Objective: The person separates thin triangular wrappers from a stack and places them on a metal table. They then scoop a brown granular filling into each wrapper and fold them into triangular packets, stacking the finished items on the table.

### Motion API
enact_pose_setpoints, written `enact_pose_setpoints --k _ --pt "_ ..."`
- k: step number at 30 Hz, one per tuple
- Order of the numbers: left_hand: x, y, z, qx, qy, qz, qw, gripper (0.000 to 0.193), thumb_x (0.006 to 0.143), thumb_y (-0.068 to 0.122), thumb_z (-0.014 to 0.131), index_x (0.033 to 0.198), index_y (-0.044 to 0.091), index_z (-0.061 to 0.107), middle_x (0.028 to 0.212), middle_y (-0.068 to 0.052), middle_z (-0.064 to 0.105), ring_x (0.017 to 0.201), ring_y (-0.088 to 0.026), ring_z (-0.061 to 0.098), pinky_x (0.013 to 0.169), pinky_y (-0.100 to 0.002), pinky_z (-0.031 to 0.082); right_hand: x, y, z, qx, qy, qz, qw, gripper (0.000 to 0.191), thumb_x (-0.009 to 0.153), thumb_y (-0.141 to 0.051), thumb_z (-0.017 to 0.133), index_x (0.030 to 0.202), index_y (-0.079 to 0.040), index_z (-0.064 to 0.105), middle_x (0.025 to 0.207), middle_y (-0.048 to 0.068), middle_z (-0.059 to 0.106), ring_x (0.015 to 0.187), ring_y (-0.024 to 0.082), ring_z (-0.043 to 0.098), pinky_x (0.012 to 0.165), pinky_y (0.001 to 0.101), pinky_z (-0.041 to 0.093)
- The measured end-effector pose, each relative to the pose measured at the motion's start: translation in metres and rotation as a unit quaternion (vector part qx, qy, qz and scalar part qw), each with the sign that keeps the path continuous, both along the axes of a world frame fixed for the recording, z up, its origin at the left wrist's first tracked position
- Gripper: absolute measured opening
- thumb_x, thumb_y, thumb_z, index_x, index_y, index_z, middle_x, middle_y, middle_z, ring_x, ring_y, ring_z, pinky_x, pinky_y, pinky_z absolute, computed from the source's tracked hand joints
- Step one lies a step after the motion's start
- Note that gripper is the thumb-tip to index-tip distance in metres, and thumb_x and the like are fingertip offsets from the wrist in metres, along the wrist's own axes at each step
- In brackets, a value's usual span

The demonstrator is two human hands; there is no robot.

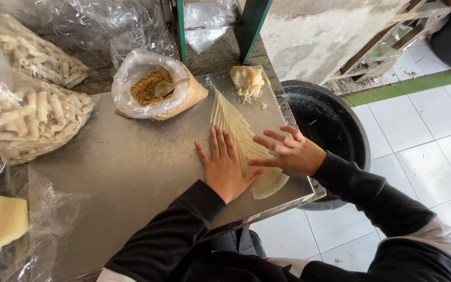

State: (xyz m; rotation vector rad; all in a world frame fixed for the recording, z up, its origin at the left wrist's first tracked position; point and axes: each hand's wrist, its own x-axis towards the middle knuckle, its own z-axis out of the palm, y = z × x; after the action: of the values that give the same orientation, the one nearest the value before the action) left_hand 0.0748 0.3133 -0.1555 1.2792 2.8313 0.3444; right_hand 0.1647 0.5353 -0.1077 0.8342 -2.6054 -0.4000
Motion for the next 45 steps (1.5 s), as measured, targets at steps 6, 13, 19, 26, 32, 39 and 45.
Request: enact_pose_setpoints --k 6,13,19,26,32,39,45 --pt "-0.001 0.005 0.006 -0.029 -0.016 0.018 0.999 0.128 0.081 0.087 0.040 0.152 -0.017 0.016 0.160 -0.038 0.014 0.152 -0.047 -0.001 0.111 -0.077 0.001 -0.012 0.004 0.002 0.051 -0.086 -0.042 0.994 0.072 0.094 -0.018 0.058 0.149 -0.058 0.039 0.163 -0.004 0.034 0.145 0.021 0.038 0.117 0.0461 0.033" --pt "-0.007 0.004 0.014 -0.063 -0.029 0.002 0.998 0.129 0.081 0.089 0.036 0.151 -0.018 0.016 0.160 -0.039 0.014 0.151 -0.049 -0.002 0.109 -0.078 0.002 -0.055 0.004 0.006 0.048 -0.121 -0.048 0.990 0.078 0.088 -0.015 0.059 0.151 -0.055 0.037 0.166 -0.001 0.030 0.147 0.025 0.036 0.119 0.0508 0.032" --pt "-0.015 0.002 0.018 -0.071 -0.042 0.008 0.997 0.130 0.080 0.090 0.034 0.151 -0.017 0.017 0.159 -0.038 0.016 0.152 -0.048 0.000 0.109 -0.079 0.003 -0.099 0.002 -0.008 0.073 -0.112 -0.092 0.987 0.079 0.088 -0.021 0.062 0.153 -0.057 0.034 0.164 0.003 0.030 0.147 0.027 0.037 0.116 0.0519 0.033" --pt "-0.026 -0.008 0.019 -0.055 -0.038 -0.003 0.998 0.128 0.083 0.089 0.032 0.151 -0.018 0.016 0.158 -0.040 0.015 0.151 -0.050 0.000 0.107 -0.081 0.004 -0.145 0.010 -0.028 0.031 -0.027 -0.173 0.984 0.072 0.096 -0.015 0.060 0.158 -0.044 0.040 0.168 0.010 0.028 0.150 0.031 0.036 0.120 0.0574 0.030" --pt "-0.030 -0.016 0.015 -0.006 -0.031 -0.009 0.999 0.132 0.080 0.090 0.035 0.150 -0.020 0.015 0.158 -0.040 0.016 0.151 -0.050 0.000 0.108 -0.080 0.002 -0.164 0.028 -0.022 0.010 0.038 -0.311 0.950 0.078 0.087 -0.001 0.062 0.157 -0.034 0.052 0.169 0.015 0.031 0.151 0.034 0.035 0.118 0.0548 0.030" --pt "-0.050 -0.020 0.006 0.044 -0.016 0.013 0.999 0.128 0.083 0.088 0.037 0.151 -0.019 0.017 0.159 -0.037 0.019 0.153 -0.046 0.003 0.111 -0.077 0.001 -0.171 0.015 -0.036 0.052 0.099 -0.306 0.946 0.047 0.095 -0.013 0.062 0.142 -0.021 0.061 0.167 0.010 0.037 0.156 0.029 0.031 0.122 0.0555 0.027" --pt "-0.052 -0.019 0.003 0.021 -0.020 0.005 1.000 0.124 0.084 0.086 0.034 0.152 -0.016 0.017 0.160 -0.034 0.018 0.153 -0.043 0.003 0.112 -0.075 0.000 -0.162 0.000 -0.025 0.015 0.048 -0.288 0.956 0.014 0.097 -0.015 0.063 0.111 -0.015 0.068 0.163 0.012 0.041 0.155 0.031 0.032 0.124 0.0569 0.024"
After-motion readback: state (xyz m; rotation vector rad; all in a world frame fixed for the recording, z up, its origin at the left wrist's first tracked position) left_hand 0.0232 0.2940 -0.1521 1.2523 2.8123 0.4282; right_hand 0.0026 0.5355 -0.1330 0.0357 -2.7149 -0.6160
